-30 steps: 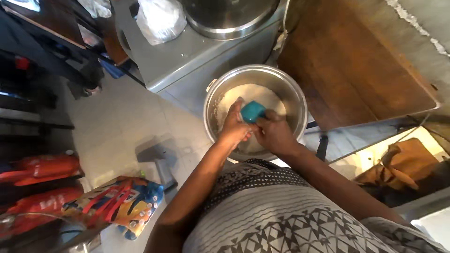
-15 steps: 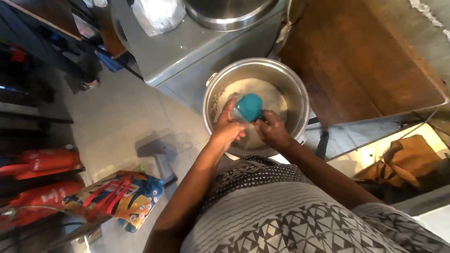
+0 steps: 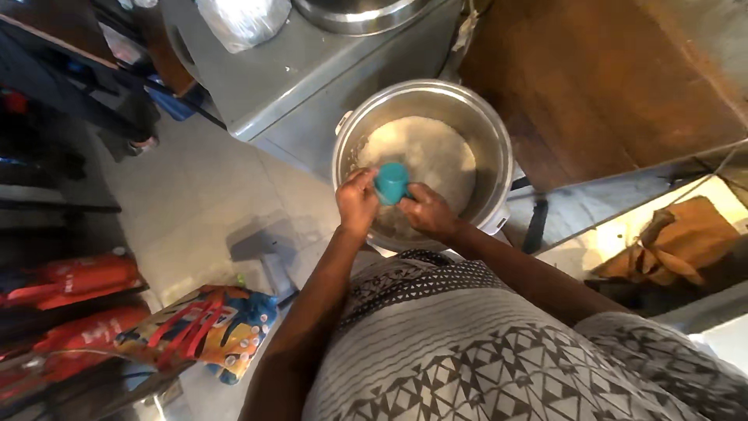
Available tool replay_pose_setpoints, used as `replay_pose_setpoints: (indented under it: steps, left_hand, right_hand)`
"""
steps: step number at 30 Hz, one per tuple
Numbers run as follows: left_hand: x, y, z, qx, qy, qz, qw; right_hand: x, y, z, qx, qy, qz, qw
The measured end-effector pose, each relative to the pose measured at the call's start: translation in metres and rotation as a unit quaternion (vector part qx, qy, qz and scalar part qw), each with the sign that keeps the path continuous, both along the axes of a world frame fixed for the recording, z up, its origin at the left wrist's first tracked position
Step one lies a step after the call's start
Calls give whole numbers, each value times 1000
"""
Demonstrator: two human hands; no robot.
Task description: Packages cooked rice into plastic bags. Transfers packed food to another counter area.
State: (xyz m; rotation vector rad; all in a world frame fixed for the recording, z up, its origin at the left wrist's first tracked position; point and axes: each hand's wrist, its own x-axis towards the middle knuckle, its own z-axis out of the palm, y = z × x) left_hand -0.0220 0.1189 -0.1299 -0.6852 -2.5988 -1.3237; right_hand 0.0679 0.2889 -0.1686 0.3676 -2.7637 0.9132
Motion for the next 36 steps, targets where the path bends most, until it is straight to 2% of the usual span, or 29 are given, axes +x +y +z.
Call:
replay_pose_setpoints:
  steps: [4, 10, 16, 19, 24, 28, 36]
  left_hand:
    - [8, -6, -3, 33, -81, 30, 996]
    - [20, -22, 35, -30, -180, 8, 983]
    - [23, -39, 38, 41, -233, 50, 970]
    - [26, -51, 35, 80, -218, 62, 971]
    - [29, -70, 30, 130, -243, 111, 955]
    - [33, -84, 24, 132, -263, 160, 942]
    - [17, -100, 6, 161, -230, 193, 940]
  right_hand:
    - [2, 4, -9, -4, 27, -8, 1000]
    - [3, 0, 1, 1, 45, 1, 999]
    - [2, -8, 6, -11, 74, 37, 997]
    - [-2, -14, 3, -10, 111, 50, 993]
    - [-22, -34, 12, 19, 104, 97, 990]
    - [-34, -53, 26, 52, 29, 134, 989]
    - [-41, -60, 23, 45, 89, 130, 987]
